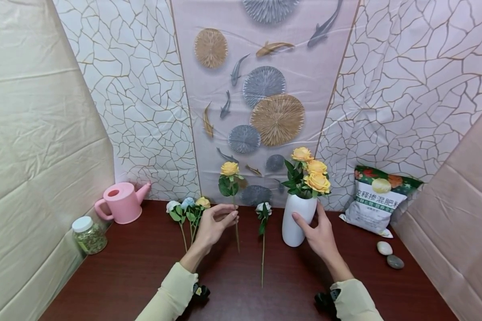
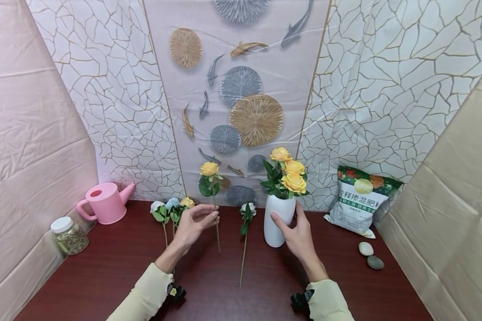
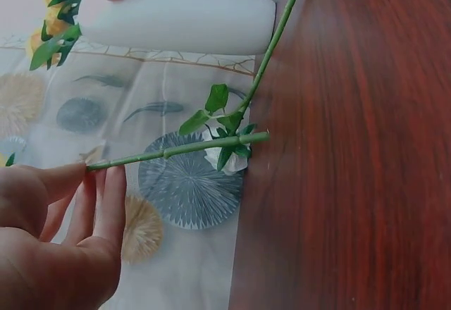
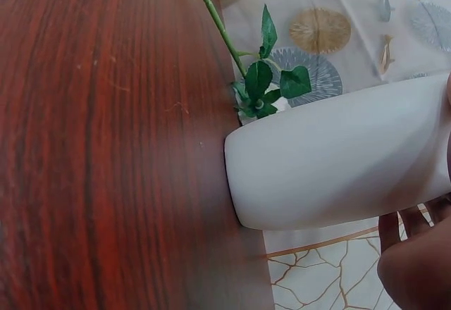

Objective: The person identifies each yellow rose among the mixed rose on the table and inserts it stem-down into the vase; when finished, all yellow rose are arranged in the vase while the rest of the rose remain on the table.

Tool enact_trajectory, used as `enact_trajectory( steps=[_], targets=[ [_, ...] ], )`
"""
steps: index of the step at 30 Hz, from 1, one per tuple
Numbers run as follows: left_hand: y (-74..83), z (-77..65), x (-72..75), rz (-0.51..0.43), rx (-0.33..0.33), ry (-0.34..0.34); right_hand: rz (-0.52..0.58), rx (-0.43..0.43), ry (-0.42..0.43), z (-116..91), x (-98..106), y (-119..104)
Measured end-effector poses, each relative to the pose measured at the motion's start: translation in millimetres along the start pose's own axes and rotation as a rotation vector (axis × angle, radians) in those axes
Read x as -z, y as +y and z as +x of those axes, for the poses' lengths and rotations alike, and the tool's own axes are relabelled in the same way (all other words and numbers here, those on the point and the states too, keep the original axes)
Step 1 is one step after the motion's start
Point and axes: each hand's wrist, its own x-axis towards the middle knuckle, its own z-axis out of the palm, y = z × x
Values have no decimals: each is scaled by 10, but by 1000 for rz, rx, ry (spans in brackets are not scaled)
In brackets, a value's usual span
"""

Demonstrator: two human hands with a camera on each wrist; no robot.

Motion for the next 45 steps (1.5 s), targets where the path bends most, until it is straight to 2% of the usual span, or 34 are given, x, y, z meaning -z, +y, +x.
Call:
enact_trajectory(
  steps=[4,12,23,29,35,45],
  targets=[
    [25,20,-29,-19,-20,-5,4,-1,4,-1,-2,3],
    [157,61,-122,55,-119,20,10,3,4,-12,-2,7],
    [534,221,-472,47,-223,63,27,11,4,-12,-10,5],
    [774,338,-701,-23,-292,55,21,10,-1,-5,-15,5],
    [996,436,-908,-126,-351,19,19,5,1,-8,-17,2],
    [1180,514,-1177,-256,-400,16,21,13,7,-6,-13,9]
  ],
)
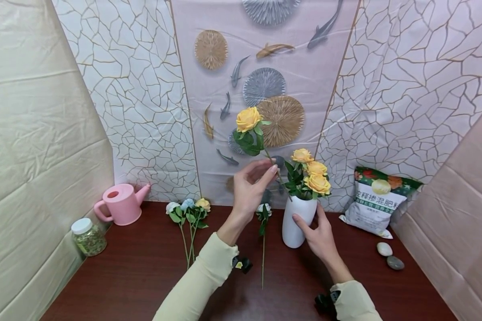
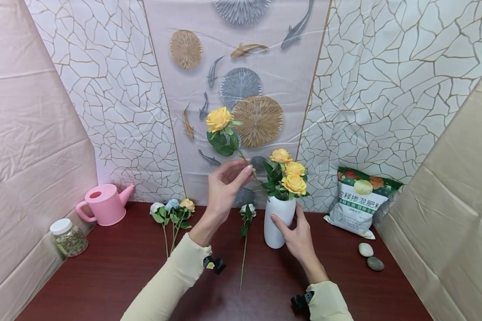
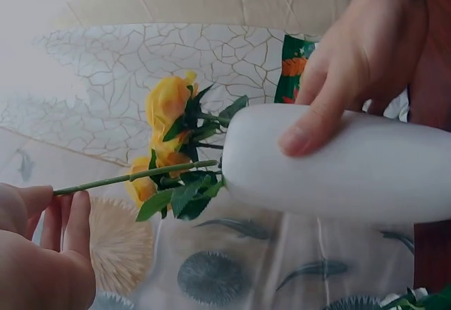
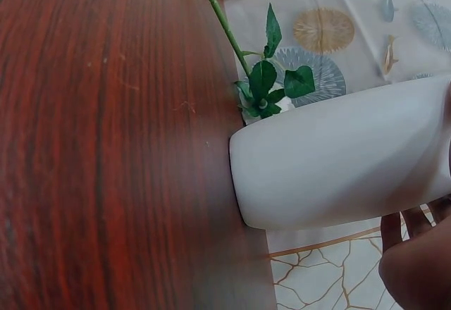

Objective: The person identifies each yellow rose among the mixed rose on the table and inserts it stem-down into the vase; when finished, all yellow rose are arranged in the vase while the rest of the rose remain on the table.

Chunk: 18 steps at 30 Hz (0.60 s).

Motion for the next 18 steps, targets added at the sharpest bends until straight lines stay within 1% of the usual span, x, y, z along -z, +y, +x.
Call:
enact_trajectory(
  steps=[4,8,12,18],
  targets=[
    [-12,28,-64,-8,-20,14,-3,0,0,0,1,6],
    [-47,47,-96,-5,-29,28,-6,-2,1,-6,-1,4],
    [-107,40,-115,22,-21,34,-3,1,4,-9,-4,4],
    [-210,18,-145,88,0,42,-7,4,5,2,-6,16]
  ],
)
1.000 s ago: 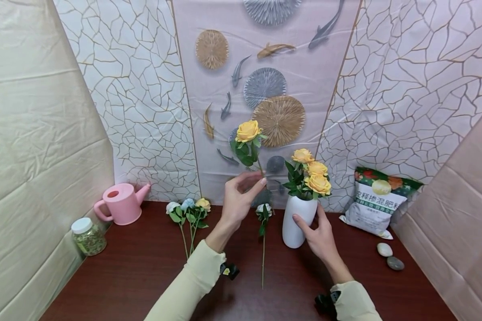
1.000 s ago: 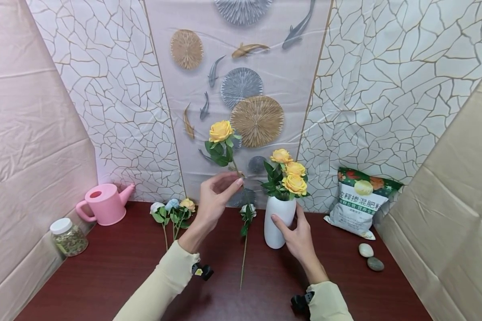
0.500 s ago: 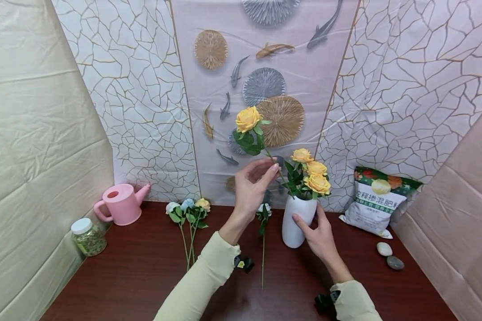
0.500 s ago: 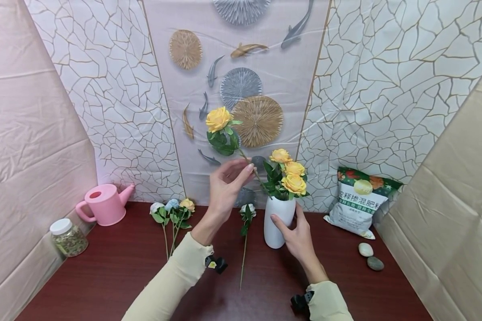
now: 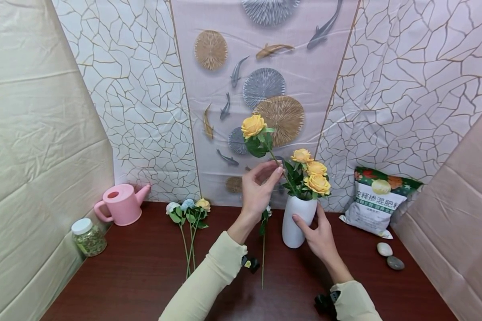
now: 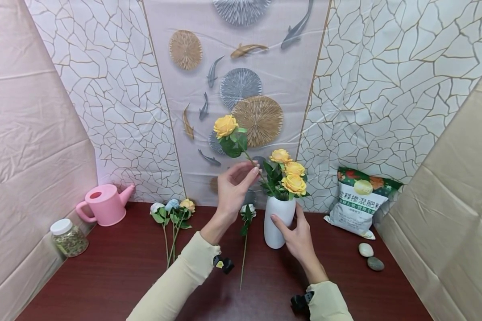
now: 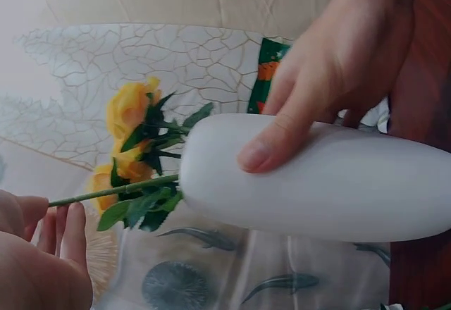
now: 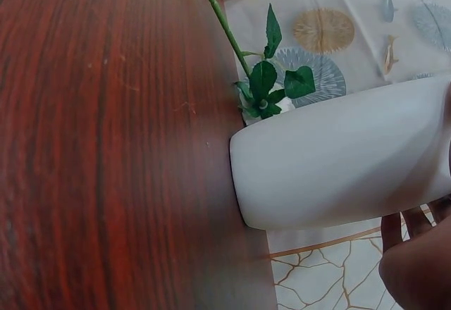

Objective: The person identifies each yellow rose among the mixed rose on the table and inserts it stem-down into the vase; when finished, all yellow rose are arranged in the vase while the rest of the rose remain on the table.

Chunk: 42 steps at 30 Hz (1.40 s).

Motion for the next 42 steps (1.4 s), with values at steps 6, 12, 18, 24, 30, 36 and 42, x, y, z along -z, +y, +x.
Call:
enact_trajectory(
  steps=[6,12,18,24,30,36,42],
  targets=[
    [102,-96,-79,117,19,-10,-13,6,2,9,0,21],
    [43,-141,-135,257,45,22,-15,-1,1,10,-2,9],
    [-167,-124,-132,301,57,23,3,4,-1,12,-6,-16],
    [-250,-127,-127,310,86,10,-5,-1,-5,4,-4,-22],
    [-279,-122,-134,372,117,8,-5,-1,-7,-2,-1,-10],
    [-288,-103,-142,517,117,7,-18,-8,-10,-7,5,-21],
    [-309,-85,-163,602,125,-40,-11,-6,-11,-9,7,-31]
  ],
)
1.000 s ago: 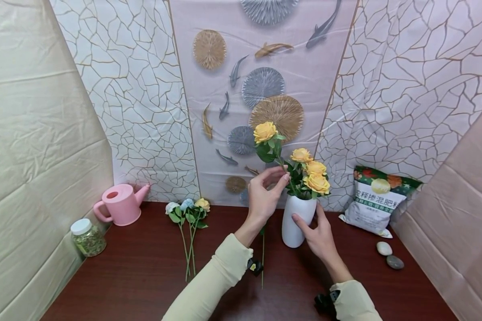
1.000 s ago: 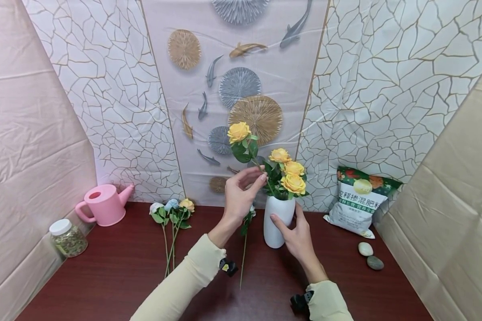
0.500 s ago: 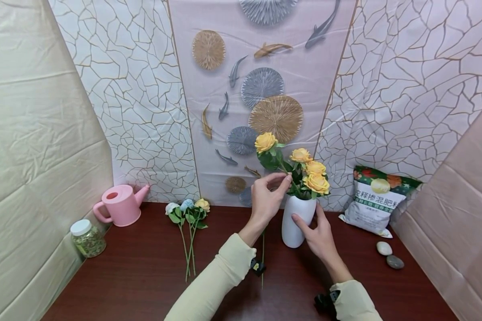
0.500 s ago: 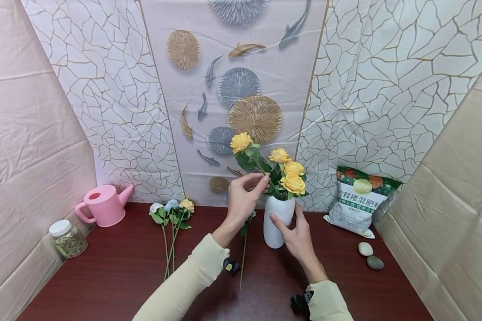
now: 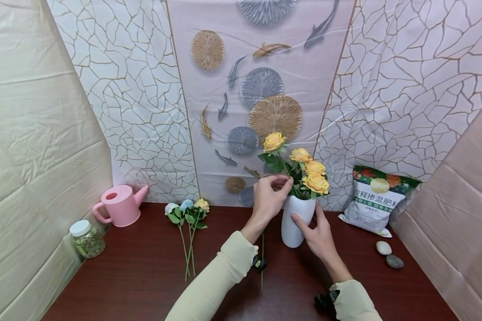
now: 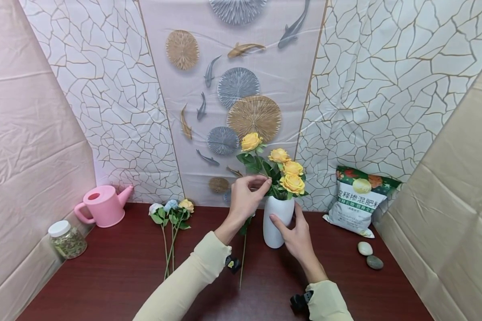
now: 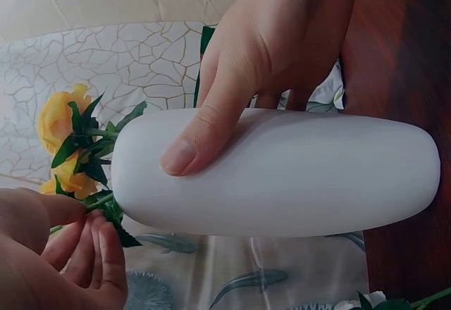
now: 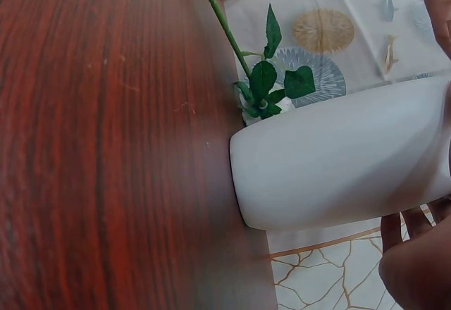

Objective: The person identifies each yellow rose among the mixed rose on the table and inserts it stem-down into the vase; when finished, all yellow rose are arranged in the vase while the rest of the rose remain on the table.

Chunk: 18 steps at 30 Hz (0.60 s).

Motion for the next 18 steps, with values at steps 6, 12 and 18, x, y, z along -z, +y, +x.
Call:
enact_trajectory(
  steps=[6,12,18],
  targets=[
    [-6,29,-43,69,46,-27,1,4,-4,4,4,4],
    [-33,42,-77,118,84,-68,8,10,-3,5,1,18],
    [-25,33,-78,111,98,-10,33,17,-10,4,2,18]
  ],
)
